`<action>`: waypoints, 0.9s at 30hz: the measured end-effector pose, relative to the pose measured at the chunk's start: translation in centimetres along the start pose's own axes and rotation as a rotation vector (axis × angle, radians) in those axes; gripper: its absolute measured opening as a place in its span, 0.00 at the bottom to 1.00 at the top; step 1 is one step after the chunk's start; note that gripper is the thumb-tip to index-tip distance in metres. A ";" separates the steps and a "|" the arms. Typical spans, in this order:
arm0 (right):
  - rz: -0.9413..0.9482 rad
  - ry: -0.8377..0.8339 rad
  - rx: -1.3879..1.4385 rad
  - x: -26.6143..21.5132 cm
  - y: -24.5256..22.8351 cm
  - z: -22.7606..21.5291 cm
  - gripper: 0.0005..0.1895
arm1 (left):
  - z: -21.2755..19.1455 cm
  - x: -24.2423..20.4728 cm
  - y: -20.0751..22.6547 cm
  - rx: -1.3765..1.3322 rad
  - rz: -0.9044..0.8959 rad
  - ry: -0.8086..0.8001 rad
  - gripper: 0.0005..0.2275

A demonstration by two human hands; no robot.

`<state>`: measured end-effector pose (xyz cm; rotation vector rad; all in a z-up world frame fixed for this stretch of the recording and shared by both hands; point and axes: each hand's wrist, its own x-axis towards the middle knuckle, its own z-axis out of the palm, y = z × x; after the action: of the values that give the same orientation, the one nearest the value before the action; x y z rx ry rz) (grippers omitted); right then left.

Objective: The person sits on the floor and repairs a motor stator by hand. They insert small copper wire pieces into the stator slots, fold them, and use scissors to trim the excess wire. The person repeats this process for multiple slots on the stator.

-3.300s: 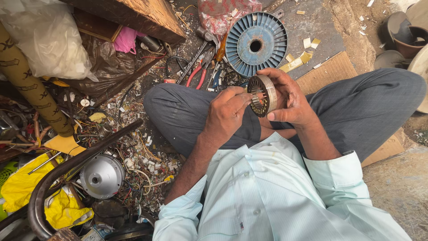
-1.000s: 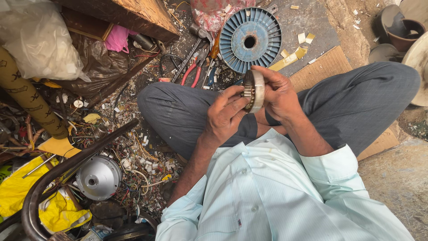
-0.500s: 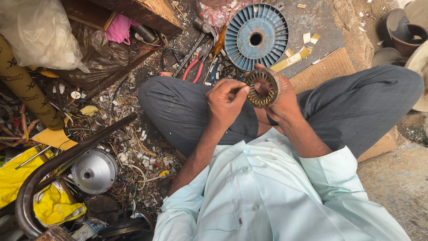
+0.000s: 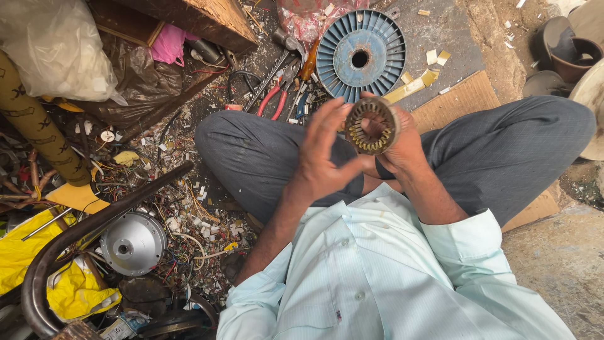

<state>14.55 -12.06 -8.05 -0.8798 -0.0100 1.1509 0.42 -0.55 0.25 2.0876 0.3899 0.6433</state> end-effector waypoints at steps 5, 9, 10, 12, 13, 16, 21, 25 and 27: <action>-0.193 -0.059 -0.278 0.4 2.4 -2.3 0.18 | 0.6 1.6 1.0 0.161 0.009 -0.215 0.46; -0.235 -0.073 -0.311 -0.2 -0.4 -1.4 0.24 | 0.0 3.1 -0.3 -0.100 -0.064 -0.153 0.44; -0.309 0.011 -0.359 -0.2 -1.1 -1.0 0.22 | -0.1 3.7 -0.6 -0.054 -0.075 -0.142 0.44; -0.456 0.182 -0.458 -0.2 -2.8 -0.3 0.19 | -0.2 5.9 -1.6 0.034 -0.092 -0.114 0.45; -0.488 0.196 -0.401 -0.1 -3.8 -0.1 0.19 | -0.2 7.2 -2.2 0.178 -0.069 -0.129 0.44; -0.582 0.228 -0.366 -0.9 -7.6 -1.2 0.17 | 0.7 10.7 -3.9 0.483 -0.029 -0.202 0.44; -0.546 0.312 -1.206 1.4 -12.8 -6.8 0.12 | 1.5 13.7 -5.3 0.580 -0.092 -0.393 0.46; -0.367 0.072 -1.711 8.0 -11.1 -12.6 0.11 | 1.4 13.2 -4.3 0.581 -0.071 -0.370 0.44; -0.414 -0.018 -1.962 10.3 -9.2 -14.7 0.13 | 0.6 12.3 -3.9 0.550 0.046 -0.250 0.44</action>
<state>32.72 -13.82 -16.70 -2.3663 -1.4615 0.4338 10.68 7.27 0.39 2.6692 0.4076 0.3097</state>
